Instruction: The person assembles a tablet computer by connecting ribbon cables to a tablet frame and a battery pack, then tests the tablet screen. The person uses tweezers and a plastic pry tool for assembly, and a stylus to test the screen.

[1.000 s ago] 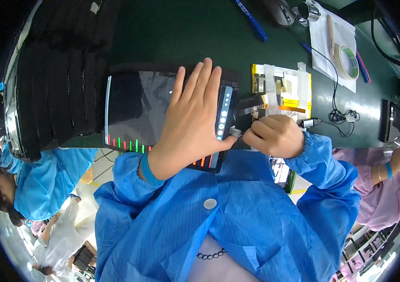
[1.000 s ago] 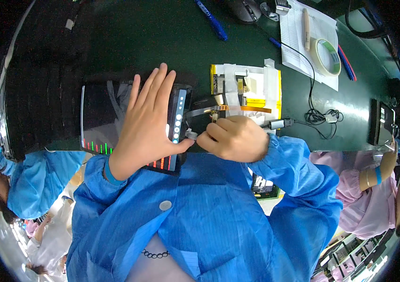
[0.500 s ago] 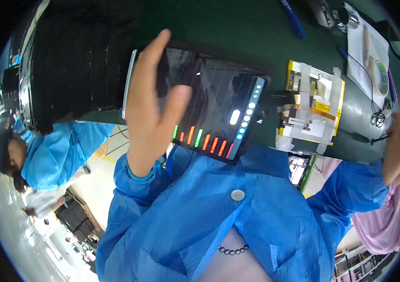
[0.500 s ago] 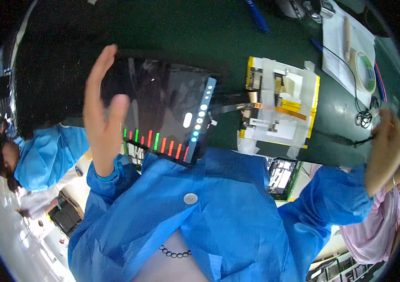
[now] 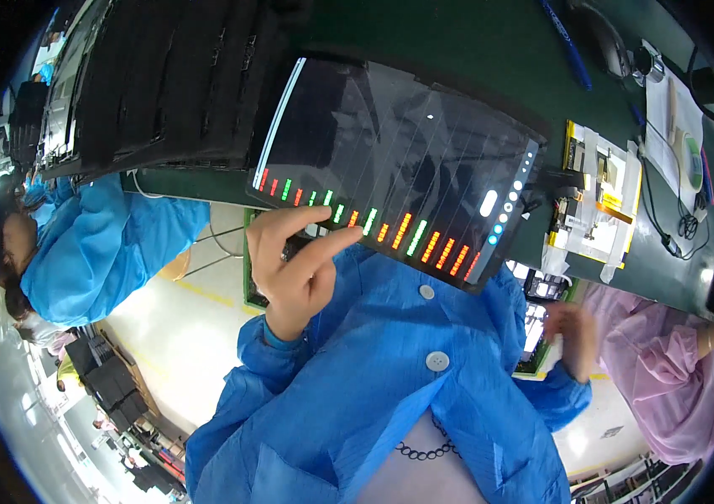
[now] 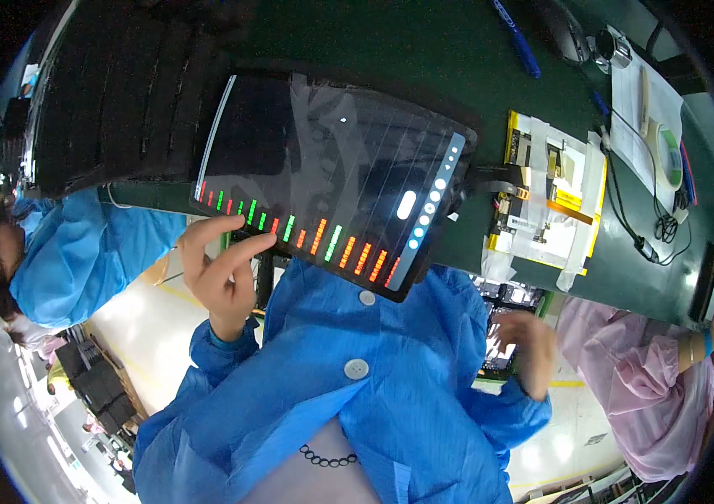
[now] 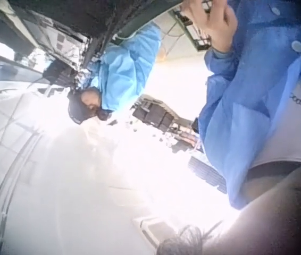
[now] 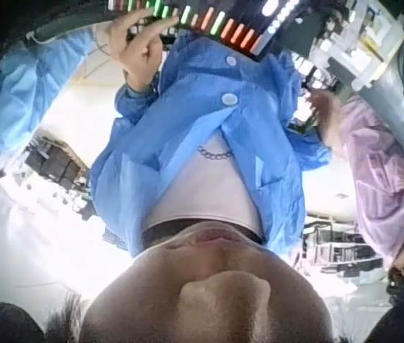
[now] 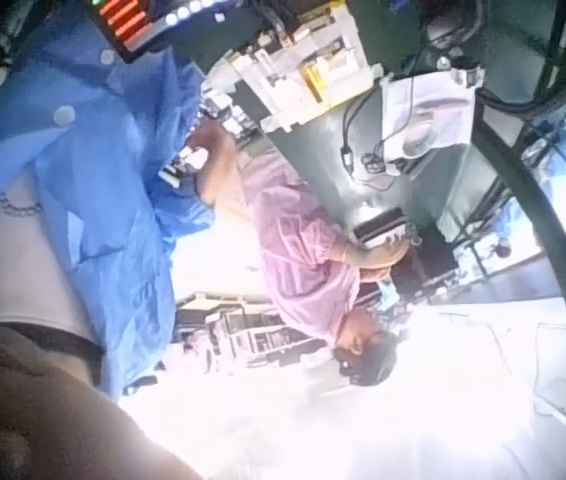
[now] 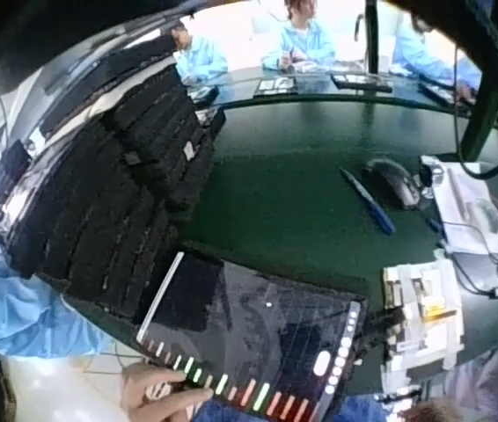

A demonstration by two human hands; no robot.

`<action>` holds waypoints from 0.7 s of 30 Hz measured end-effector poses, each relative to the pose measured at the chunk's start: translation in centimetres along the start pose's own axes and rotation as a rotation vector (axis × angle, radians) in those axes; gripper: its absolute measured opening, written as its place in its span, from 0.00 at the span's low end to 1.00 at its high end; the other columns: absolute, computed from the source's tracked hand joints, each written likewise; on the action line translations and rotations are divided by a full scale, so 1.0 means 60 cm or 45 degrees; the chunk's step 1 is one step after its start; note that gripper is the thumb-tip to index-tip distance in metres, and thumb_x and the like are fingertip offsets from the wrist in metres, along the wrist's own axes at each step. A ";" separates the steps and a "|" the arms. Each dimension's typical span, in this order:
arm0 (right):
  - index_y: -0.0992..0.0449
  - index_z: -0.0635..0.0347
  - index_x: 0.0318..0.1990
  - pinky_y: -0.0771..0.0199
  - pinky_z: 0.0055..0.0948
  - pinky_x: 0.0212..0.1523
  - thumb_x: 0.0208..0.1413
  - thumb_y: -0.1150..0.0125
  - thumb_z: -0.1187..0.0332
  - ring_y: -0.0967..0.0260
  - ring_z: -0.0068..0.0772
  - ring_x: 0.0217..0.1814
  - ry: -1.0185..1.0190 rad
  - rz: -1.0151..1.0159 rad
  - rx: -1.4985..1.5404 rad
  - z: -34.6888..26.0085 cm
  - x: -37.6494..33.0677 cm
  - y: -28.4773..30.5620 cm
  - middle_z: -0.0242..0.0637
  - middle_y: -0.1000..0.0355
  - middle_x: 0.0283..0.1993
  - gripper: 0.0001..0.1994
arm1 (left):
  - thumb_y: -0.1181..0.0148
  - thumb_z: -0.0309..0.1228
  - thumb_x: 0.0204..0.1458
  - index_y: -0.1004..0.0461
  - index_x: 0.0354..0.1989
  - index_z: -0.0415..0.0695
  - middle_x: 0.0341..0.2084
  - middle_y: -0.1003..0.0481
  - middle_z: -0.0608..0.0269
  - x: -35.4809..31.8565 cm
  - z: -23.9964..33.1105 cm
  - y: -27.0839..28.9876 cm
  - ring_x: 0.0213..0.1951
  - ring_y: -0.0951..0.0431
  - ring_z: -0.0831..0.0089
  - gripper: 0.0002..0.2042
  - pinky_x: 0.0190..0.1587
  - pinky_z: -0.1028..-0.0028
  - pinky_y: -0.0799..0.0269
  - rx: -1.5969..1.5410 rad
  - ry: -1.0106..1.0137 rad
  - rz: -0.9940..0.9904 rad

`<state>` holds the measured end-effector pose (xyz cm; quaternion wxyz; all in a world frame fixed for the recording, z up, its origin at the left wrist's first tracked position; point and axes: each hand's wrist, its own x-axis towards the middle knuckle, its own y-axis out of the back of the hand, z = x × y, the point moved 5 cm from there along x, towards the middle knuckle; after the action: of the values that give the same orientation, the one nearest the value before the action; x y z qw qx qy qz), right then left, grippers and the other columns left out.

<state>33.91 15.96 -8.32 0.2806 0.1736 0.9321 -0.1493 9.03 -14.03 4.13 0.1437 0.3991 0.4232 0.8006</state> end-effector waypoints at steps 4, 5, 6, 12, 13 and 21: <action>0.38 0.66 0.55 0.36 0.35 0.50 0.57 0.48 0.57 0.36 0.36 0.50 0.405 -0.136 1.189 0.045 0.050 -0.010 0.45 0.35 0.53 0.24 | 0.47 0.21 0.34 0.18 0.33 0.52 0.41 0.28 0.64 0.002 -0.005 -0.022 0.43 0.31 0.66 0.17 0.47 0.67 0.35 0.025 -0.159 0.007; 0.38 0.66 0.54 0.36 0.37 0.52 0.58 0.49 0.60 0.36 0.37 0.50 0.469 0.048 1.391 0.043 0.049 0.016 0.46 0.35 0.53 0.22 | 0.48 0.20 0.35 0.19 0.33 0.50 0.42 0.27 0.61 0.001 -0.004 -0.015 0.44 0.30 0.65 0.17 0.48 0.67 0.35 0.009 -0.131 0.029; 0.37 0.67 0.54 0.37 0.40 0.53 0.58 0.51 0.63 0.37 0.39 0.51 0.533 0.239 1.584 0.039 0.043 0.038 0.46 0.35 0.52 0.20 | 0.48 0.20 0.35 0.19 0.33 0.50 0.42 0.27 0.61 0.001 -0.006 -0.009 0.44 0.30 0.65 0.17 0.48 0.67 0.35 -0.001 -0.127 0.029; 0.34 0.70 0.47 0.37 0.42 0.56 0.60 0.59 0.72 0.36 0.41 0.51 0.787 0.054 1.976 0.068 -0.036 0.149 0.47 0.36 0.47 0.12 | 0.52 0.26 0.50 0.23 0.39 0.41 0.45 0.27 0.54 0.036 -0.058 0.014 0.47 0.29 0.61 0.12 0.50 0.67 0.36 -0.082 0.188 0.111; 0.34 0.68 0.45 0.34 0.36 0.50 0.59 0.58 0.73 0.35 0.35 0.43 0.810 0.219 1.872 0.073 -0.054 0.158 0.44 0.35 0.43 0.11 | 0.53 0.29 0.53 0.25 0.43 0.40 0.46 0.28 0.53 0.049 -0.067 0.005 0.51 0.30 0.59 0.13 0.52 0.66 0.37 -0.087 0.187 0.061; 0.32 0.66 0.46 0.46 0.15 0.20 0.61 0.58 0.70 0.48 0.14 0.20 0.767 1.021 1.620 0.122 -0.136 0.223 0.28 0.38 0.26 0.11 | 0.55 0.50 0.57 0.45 0.59 0.40 0.55 0.38 0.44 0.101 -0.070 -0.056 0.57 0.37 0.49 0.30 0.59 0.61 0.42 0.264 0.246 -0.195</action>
<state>49.21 23.23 -11.91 -0.1029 0.6538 0.5710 -0.4857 1.57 -10.94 3.26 0.1210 0.2996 0.5444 0.7741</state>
